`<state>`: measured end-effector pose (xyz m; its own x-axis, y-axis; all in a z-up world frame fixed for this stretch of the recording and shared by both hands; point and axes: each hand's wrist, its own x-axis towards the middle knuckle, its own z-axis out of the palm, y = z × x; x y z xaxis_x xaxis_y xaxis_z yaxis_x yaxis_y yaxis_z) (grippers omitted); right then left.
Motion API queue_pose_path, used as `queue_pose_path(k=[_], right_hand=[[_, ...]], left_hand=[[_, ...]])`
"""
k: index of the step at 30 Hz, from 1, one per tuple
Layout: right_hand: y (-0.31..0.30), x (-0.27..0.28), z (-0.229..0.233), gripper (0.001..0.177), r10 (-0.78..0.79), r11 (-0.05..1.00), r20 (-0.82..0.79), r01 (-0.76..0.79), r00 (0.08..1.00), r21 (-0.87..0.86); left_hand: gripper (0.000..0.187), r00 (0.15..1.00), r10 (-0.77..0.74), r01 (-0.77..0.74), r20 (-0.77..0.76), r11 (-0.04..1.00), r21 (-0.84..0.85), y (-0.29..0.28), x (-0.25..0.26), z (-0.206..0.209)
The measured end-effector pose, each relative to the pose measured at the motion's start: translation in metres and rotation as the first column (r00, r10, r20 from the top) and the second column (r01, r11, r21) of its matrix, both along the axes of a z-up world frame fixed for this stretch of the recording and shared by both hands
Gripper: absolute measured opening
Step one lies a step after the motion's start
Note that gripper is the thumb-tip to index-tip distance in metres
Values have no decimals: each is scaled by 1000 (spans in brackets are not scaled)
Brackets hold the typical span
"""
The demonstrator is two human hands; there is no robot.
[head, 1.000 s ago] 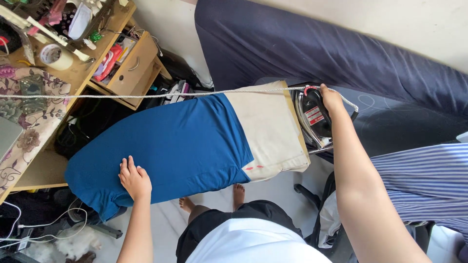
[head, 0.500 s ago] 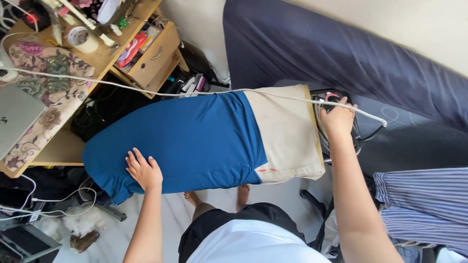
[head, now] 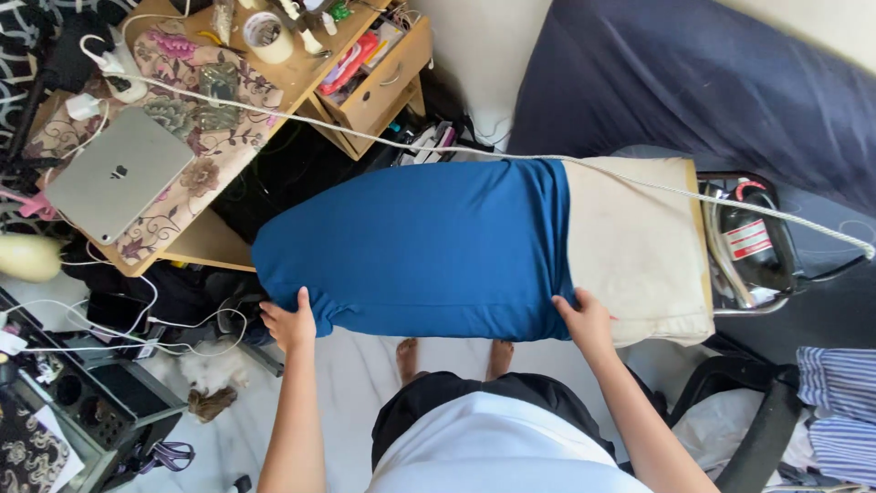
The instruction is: The recorder is ironing a blue shirt on an ironing board.
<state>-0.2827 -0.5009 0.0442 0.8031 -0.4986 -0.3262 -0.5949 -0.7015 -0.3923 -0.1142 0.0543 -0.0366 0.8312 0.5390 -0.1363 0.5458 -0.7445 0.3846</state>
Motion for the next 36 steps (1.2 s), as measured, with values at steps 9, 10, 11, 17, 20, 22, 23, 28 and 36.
queue_pose_path(k=[9,10,11,17,20,22,23,28,36], right_hand=[[54,-50,-27,31,-518,569,70,282,853,773],[62,-42,-1,31,-525,566,69,288,848,772],[69,-34,25,26,-439,469,-195,409,877,783],[29,1,60,31,-182,405,-259,313,948,859],[10,50,68,33,-367,389,-148,295,919,873],[9,87,74,35,-494,363,-71,280,866,888],[11,108,79,33,-564,392,-6,274,826,878],[26,180,67,30,-691,394,145,201,709,897],[45,134,10,51,-609,616,217,282,763,736]], left_hand=[[64,951,-184,-197,-249,261,-945,88,-18,0],[64,949,-192,-196,-250,262,-945,101,-5,10],[57,977,-140,-157,-161,43,-987,113,8,19],[43,999,-24,17,27,-343,-939,107,133,131],[34,985,-40,130,166,-449,-884,83,228,123],[27,973,-70,159,219,-486,-860,62,289,100],[24,963,-89,180,256,-496,-849,48,317,87],[26,989,59,144,132,-299,-943,-11,367,48],[37,679,-453,714,577,225,-663,-84,288,40]])
